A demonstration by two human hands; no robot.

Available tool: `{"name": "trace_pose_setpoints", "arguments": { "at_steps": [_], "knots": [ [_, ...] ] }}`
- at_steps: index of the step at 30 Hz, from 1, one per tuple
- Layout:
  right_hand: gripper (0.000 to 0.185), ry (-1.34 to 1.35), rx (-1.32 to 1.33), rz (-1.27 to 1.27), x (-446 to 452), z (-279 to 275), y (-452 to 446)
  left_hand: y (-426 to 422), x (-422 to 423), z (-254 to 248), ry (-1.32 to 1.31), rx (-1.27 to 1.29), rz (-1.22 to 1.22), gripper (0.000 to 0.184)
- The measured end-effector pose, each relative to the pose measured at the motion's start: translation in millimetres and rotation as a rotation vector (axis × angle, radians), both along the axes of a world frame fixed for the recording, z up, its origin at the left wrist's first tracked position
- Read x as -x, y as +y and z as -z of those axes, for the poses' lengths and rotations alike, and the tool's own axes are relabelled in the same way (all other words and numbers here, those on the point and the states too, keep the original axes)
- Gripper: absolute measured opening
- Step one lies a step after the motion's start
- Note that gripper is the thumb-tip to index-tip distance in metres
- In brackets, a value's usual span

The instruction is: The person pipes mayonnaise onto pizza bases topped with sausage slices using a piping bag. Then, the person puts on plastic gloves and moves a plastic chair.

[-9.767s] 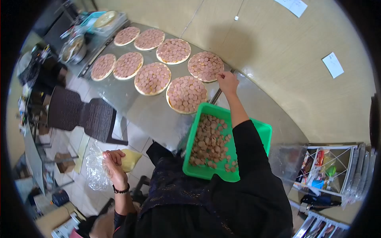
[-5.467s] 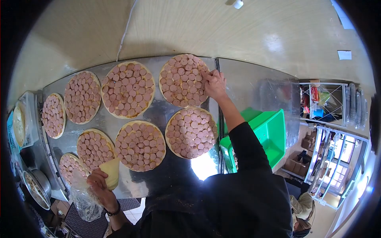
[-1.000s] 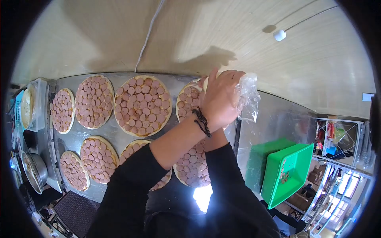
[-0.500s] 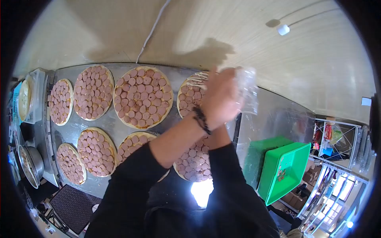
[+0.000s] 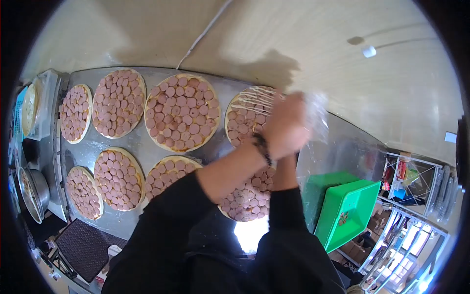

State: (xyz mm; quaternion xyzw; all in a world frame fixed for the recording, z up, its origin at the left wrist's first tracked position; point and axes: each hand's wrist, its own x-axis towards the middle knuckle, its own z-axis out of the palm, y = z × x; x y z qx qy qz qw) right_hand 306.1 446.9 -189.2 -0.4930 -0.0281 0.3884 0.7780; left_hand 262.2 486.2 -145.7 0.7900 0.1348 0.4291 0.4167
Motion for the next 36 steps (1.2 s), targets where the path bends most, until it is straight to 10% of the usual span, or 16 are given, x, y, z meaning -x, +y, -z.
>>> {"name": "trace_pose_setpoints", "arguments": {
  "at_steps": [6,8,14,36],
  "knots": [
    [0.016,-0.015,0.019,-0.012,0.9,5.7,-13.7,-18.7,6.0,-0.8,-0.016,0.14,0.079,0.033],
    [0.016,-0.02,0.001,-0.006,-6.5,7.0,-18.9,11.3,30.4,-13.9,-0.041,0.345,0.068,0.01],
    [0.016,-0.078,0.041,-0.013,-10.6,4.8,-34.4,-15.8,-6.4,-5.1,0.005,-0.03,0.141,0.018],
    [0.018,-0.107,-0.011,-0.097,-0.6,22.4,-57.8,25.2,50.3,-10.6,0.005,0.226,0.006,0.015]
  ]
}}
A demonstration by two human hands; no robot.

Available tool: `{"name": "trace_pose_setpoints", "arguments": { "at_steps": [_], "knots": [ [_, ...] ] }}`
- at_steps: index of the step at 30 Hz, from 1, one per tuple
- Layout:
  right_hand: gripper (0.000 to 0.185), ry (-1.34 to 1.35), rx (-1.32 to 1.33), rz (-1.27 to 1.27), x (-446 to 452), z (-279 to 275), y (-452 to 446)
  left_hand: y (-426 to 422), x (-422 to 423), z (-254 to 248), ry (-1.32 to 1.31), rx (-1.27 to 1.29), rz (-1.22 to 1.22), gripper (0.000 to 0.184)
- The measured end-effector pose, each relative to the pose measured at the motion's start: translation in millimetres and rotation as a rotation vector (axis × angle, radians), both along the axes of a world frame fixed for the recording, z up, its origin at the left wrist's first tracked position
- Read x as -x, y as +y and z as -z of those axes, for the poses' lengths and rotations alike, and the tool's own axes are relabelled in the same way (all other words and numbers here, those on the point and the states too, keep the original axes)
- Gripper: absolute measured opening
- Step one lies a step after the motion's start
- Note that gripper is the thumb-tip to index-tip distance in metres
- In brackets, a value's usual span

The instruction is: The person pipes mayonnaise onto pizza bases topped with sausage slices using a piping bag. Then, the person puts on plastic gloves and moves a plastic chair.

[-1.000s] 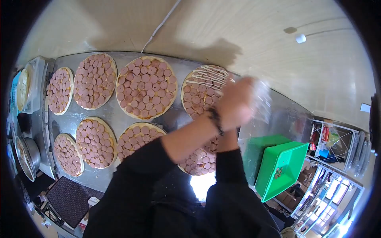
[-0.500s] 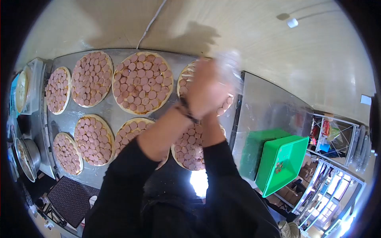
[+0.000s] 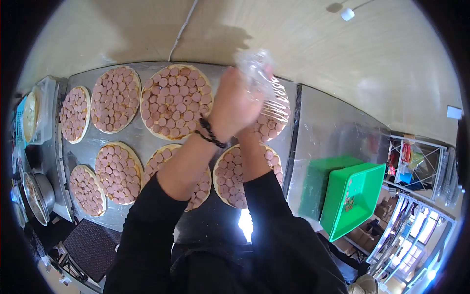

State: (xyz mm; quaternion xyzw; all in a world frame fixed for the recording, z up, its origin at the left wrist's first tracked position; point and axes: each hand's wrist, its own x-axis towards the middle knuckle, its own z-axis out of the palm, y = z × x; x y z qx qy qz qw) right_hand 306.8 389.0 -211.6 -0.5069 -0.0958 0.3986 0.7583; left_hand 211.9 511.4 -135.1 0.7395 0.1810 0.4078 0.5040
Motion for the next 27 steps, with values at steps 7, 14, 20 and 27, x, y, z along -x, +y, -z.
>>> {"name": "trace_pose_setpoints", "arguments": {
  "at_steps": [7,14,20,27],
  "knots": [
    [0.018,-0.057,0.051,-0.02,-0.1,-9.7,-18.8,-82.0,-53.7,1.4,-0.004,-0.401,0.067,0.018],
    [0.019,-0.059,0.022,-0.033,0.0,-13.1,-22.3,-78.9,-76.8,-26.1,-0.014,0.262,0.044,0.025],
    [0.034,-0.052,-0.073,-0.053,0.2,45.8,-7.6,-53.7,-64.9,-43.5,0.028,0.486,0.327,0.031],
    [0.041,-0.403,0.016,0.084,65.2,4.5,58.9,3.2,-17.0,-32.1,0.144,0.446,0.327,0.038]
  ]
}}
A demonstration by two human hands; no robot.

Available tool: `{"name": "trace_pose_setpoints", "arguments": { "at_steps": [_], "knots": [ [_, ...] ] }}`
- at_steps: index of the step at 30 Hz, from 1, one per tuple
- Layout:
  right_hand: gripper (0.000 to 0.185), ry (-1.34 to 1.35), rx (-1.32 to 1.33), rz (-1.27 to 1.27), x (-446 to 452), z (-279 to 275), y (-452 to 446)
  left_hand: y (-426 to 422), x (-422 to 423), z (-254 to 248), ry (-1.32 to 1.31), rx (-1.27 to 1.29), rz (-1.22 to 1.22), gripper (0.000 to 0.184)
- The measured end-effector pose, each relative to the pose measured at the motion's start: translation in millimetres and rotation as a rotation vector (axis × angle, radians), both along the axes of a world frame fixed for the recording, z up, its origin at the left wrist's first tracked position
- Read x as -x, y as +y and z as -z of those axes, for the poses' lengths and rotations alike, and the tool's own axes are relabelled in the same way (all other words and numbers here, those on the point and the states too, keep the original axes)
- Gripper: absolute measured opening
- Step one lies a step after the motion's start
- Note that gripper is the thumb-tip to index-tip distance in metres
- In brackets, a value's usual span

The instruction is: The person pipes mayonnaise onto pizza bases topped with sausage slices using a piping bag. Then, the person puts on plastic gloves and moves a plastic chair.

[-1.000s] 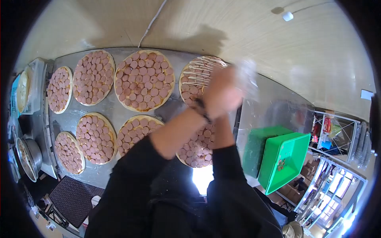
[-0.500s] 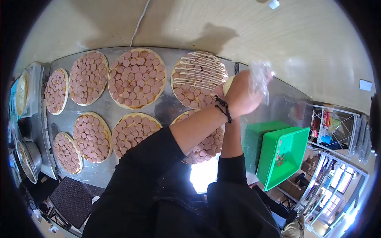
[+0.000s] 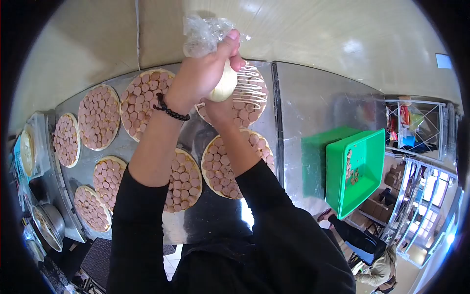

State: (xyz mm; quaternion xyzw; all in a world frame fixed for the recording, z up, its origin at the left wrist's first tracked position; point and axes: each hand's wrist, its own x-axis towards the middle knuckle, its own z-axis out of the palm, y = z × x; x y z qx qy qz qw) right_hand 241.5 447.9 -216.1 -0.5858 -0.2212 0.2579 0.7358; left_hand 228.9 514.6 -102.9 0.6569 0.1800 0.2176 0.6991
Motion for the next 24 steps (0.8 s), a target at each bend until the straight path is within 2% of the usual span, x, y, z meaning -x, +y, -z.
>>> {"name": "trace_pose_setpoints", "arguments": {
  "at_steps": [1,2,3,4,5,7,8,9,10,11,12,13,15,16,17,18,19,20,21,22,23,24],
  "knots": [
    [0.041,0.004,0.009,-0.006,-5.2,12.3,-7.2,-3.7,2.4,-0.7,0.105,0.074,0.02,0.037],
    [0.037,-0.292,0.223,0.128,-20.4,30.7,-19.9,-7.4,3.0,-1.7,0.205,0.145,0.046,0.037],
    [0.033,-0.589,0.435,0.262,-34.4,38.4,-33.7,-19.1,-3.5,1.4,0.061,0.108,0.139,0.035],
    [0.029,-0.361,0.332,0.226,-53.6,27.4,-54.2,-35.4,-15.4,13.7,-0.222,0.18,0.168,0.025],
    [0.024,-0.133,0.23,0.185,-67.1,11.3,-72.0,-49.2,-24.4,12.7,-0.295,0.155,0.195,0.016],
    [0.02,-0.035,0.05,0.248,-65.9,-16.7,-79.1,-59.2,-28.4,7.4,-0.198,-0.2,0.222,0.014],
    [0.022,-0.143,0.066,0.214,-63.9,-0.9,-71.0,-54.7,-28.7,16.1,-0.266,-0.088,0.187,0.014],
    [0.03,0.078,-0.264,0.231,-48.8,19.6,-60.6,-46.5,-24.7,26.6,-0.331,0.024,0.151,0.014],
    [0.041,-0.395,0.405,0.215,-30.9,19.1,-47.5,-32.8,-8.4,17.4,-0.154,-0.026,0.084,0.013],
    [0.046,-0.529,0.319,0.213,-12.0,59.5,-23.7,-25.6,-0.9,15.1,-0.186,0.158,-0.056,0.016],
    [0.044,-0.214,0.036,0.191,10.5,5.0,-10.0,-18.6,4.6,10.6,-0.085,0.044,-0.07,0.017],
    [0.044,-0.208,0.031,0.18,6.9,13.9,-15.0,-13.5,10.2,6.9,0.021,-0.065,-0.084,0.019],
    [0.038,-0.814,0.599,0.264,-13.4,37.2,-46.1,-33.2,7.6,-2.9,0.01,0.086,0.092,0.015],
    [0.035,-0.43,0.331,0.216,-32.9,17.1,-66.1,-46.2,-5.8,18.0,-0.242,0.086,0.121,0.015],
    [0.032,-0.056,0.059,0.159,-49.1,-3.3,-77.2,-55.5,-13.0,16.8,-0.232,-0.111,0.138,0.02],
    [0.032,-0.059,0.067,0.16,-48.8,3.7,-78.4,-59.1,-14.1,10.9,-0.168,-0.166,0.179,0.02],
    [0.03,-0.027,-0.037,0.199,-51.7,19.4,-80.4,-61.2,-15.4,5.5,-0.105,-0.223,0.22,0.021],
    [0.029,0.003,-0.151,0.235,-51.0,16.4,-74.4,-55.2,-14.6,15.9,-0.199,-0.127,0.206,0.018],
    [0.031,-0.441,0.217,0.324,-32.8,21.5,-64.3,-48.5,-8.3,28.8,-0.285,-0.024,0.191,0.016],
    [0.046,-0.117,0.046,0.319,-18.6,51.7,-50.7,-41.2,-1.4,20.5,-0.214,0.19,0.048,0.015],
    [0.038,-0.465,0.325,0.339,-2.3,60.5,-32.1,-27.4,9.2,16.7,-0.147,-0.052,-0.037,0.017],
    [0.044,-0.219,0.037,0.142,12.0,17.5,-26.7,-20.5,13.8,7.0,-0.039,-0.05,-0.042,0.017]
  ]
}}
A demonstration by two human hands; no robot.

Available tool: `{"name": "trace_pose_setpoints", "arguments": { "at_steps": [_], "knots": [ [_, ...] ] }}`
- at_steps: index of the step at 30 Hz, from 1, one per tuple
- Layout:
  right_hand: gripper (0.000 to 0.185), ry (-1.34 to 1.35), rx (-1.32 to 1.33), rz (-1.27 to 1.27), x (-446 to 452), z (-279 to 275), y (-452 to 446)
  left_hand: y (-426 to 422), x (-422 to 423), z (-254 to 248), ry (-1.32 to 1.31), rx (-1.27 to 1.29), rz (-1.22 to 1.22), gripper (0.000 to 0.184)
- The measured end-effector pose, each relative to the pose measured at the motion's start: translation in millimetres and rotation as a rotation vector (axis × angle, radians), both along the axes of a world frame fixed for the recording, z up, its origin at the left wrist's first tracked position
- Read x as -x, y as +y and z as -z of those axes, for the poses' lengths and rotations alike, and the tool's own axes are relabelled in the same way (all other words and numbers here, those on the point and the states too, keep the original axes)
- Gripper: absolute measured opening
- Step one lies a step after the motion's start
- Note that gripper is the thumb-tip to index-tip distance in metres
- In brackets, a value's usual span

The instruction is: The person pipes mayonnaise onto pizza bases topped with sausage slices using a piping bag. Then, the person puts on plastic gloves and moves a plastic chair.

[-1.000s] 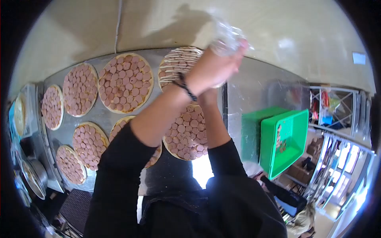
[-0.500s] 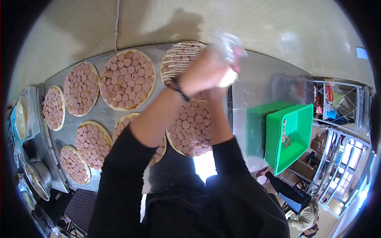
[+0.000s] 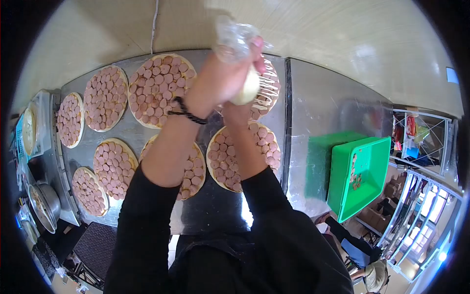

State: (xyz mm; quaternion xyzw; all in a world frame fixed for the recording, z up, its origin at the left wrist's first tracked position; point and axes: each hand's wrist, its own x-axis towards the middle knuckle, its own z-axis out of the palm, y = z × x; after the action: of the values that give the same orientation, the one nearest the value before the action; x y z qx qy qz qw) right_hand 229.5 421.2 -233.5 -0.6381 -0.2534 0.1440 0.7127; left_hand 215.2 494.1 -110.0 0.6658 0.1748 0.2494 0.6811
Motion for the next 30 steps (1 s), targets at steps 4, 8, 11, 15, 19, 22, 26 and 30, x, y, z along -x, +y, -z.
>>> {"name": "trace_pose_setpoints", "arguments": {
  "at_steps": [4,8,11,15,19,22,26,30],
  "knots": [
    [0.035,-0.051,0.094,0.064,-46.0,-1.8,-44.1,-30.5,-14.6,10.3,-0.195,0.26,0.144,0.014],
    [0.034,0.059,-0.041,0.033,-53.8,-9.3,-57.3,-43.3,-23.4,14.9,-0.198,-0.03,0.164,0.017],
    [0.03,-0.271,0.153,0.403,-7.8,-11.1,-12.8,-16.3,-2.6,3.3,-0.009,0.078,0.062,0.015],
    [0.035,-0.101,0.172,0.134,-28.4,-9.5,-45.3,-33.8,-3.7,14.9,-0.056,0.118,0.096,0.013],
    [0.033,0.207,-0.15,0.061,-46.3,-24.3,-64.2,-58.5,-20.2,9.6,-0.132,0.014,0.182,0.014],
    [0.036,0.05,-0.03,0.08,-28.8,-24.0,-35.1,-47.9,-15.8,1.9,-0.172,0.117,0.004,0.014],
    [0.058,0.383,-0.02,-0.351,-31.0,-56.2,-52.0,-47.4,-12.1,-20.1,0.081,0.124,-0.104,0.029],
    [0.072,0.152,-0.029,-0.526,-36.3,-65.2,-71.8,-66.9,-22.1,-28.9,-0.104,0.647,-0.037,0.028]
  ]
}}
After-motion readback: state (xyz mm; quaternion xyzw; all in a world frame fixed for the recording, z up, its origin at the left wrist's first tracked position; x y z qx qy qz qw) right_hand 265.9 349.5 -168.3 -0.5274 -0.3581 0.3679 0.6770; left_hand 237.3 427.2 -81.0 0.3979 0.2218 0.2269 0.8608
